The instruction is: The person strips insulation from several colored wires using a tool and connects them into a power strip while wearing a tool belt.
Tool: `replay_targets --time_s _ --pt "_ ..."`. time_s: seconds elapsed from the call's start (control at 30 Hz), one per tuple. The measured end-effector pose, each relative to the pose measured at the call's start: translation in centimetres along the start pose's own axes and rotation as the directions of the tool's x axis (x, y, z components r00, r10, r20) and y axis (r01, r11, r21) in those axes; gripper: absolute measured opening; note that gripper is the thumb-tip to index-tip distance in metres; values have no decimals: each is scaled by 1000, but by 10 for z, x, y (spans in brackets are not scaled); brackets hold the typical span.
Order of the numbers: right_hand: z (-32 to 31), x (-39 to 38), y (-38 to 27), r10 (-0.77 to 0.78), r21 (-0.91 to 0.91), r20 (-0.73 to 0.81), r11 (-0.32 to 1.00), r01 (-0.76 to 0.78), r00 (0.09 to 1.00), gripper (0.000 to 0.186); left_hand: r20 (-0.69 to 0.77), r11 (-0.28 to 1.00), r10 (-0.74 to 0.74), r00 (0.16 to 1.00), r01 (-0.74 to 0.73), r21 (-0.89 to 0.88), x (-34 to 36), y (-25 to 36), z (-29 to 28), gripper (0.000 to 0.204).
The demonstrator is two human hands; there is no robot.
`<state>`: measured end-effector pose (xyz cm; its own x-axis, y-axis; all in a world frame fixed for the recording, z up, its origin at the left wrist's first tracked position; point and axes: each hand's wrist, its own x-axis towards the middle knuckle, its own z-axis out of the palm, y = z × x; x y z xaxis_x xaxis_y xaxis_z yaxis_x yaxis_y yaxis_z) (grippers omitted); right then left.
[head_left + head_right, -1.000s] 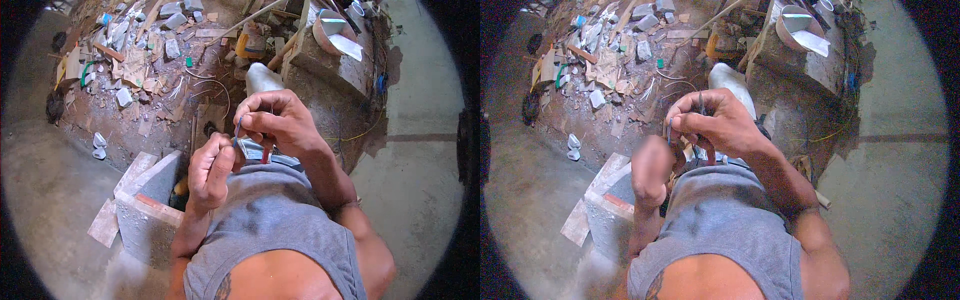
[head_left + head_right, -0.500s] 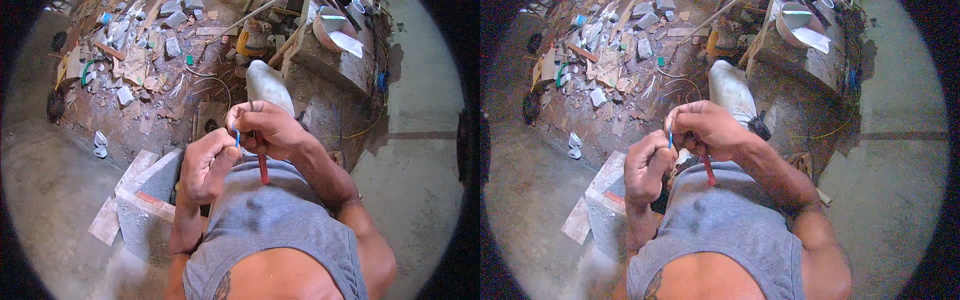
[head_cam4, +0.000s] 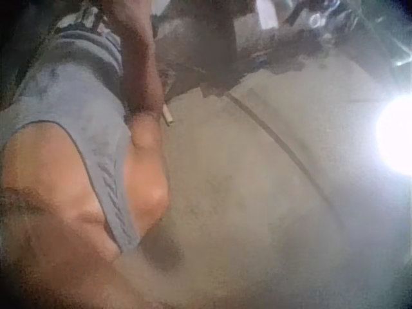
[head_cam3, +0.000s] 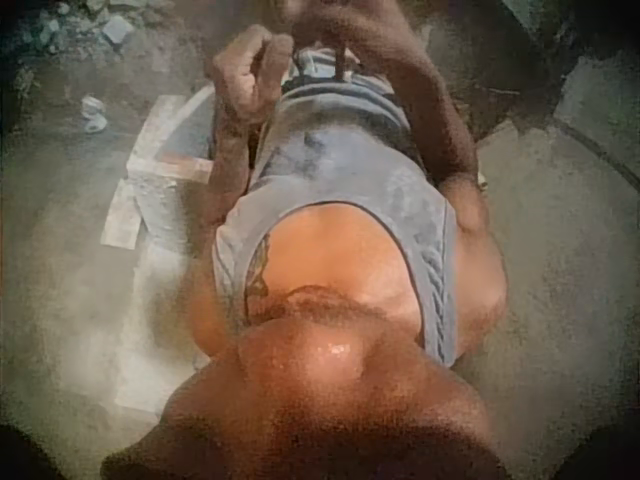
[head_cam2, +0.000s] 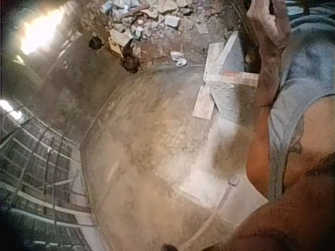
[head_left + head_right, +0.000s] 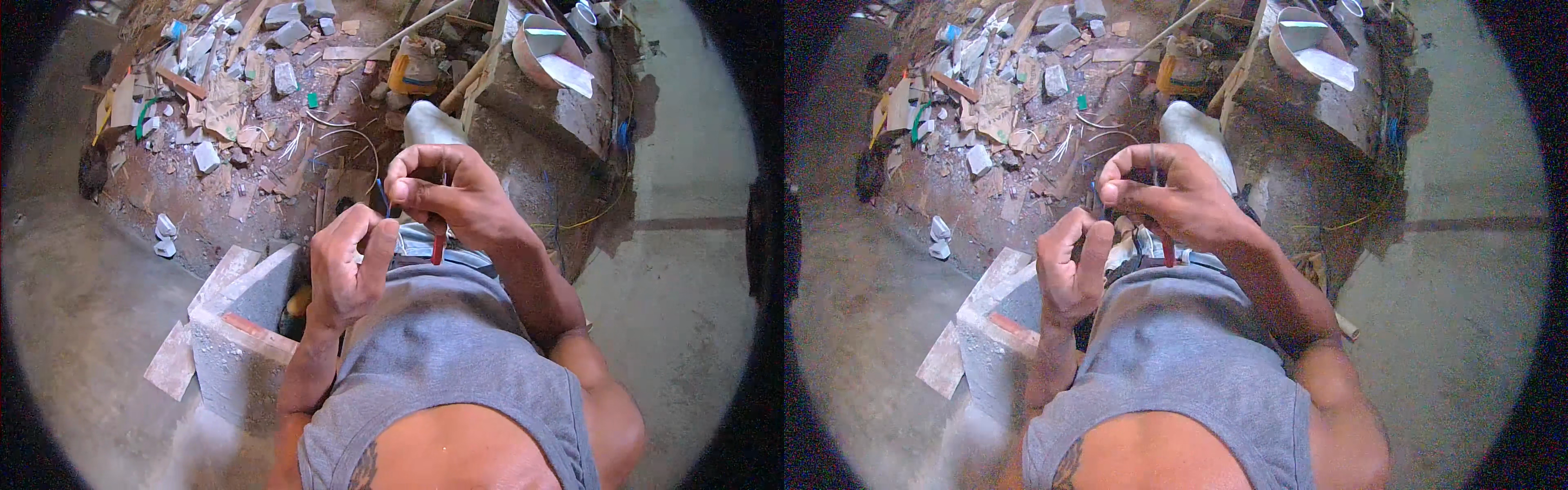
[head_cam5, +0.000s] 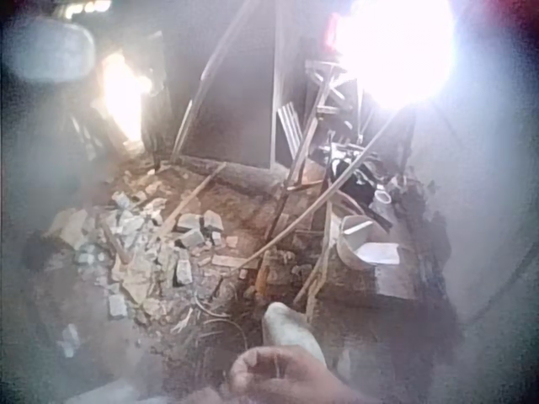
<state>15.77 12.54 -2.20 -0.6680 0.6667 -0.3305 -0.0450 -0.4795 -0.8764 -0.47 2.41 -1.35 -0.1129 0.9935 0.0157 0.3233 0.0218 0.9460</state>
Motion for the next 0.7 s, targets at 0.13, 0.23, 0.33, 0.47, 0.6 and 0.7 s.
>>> replay_targets --time_s 0.13,0.23,0.33,0.47,0.6,0.7 --pt "7 -1 4 -47 203 -11 978 48 999 15 12 997 -3 1000 4 -77 1 5 -4 29" --pt "-15 2 -11 -196 173 -255 954 244 947 21 72 978 16 997 -1 -207 -9 -1 -2 30" --pt "-70 0 -35 -445 -11 -456 869 495 771 14 66 944 -17 998 38 -328 -26 -26 3 29" --pt "-85 -24 -24 -314 -443 -424 890 108 850 13 -313 965 -250 916 211 -155 -25 -82 -33 21" --pt "-123 -94 10 -329 -609 -557 786 -105 763 18 -465 928 -363 808 359 -101 -29 -209 -103 23" --pt "-162 -170 32 -431 -643 -762 593 -486 483 21 -461 835 -472 751 549 41 -42 -288 -123 27"
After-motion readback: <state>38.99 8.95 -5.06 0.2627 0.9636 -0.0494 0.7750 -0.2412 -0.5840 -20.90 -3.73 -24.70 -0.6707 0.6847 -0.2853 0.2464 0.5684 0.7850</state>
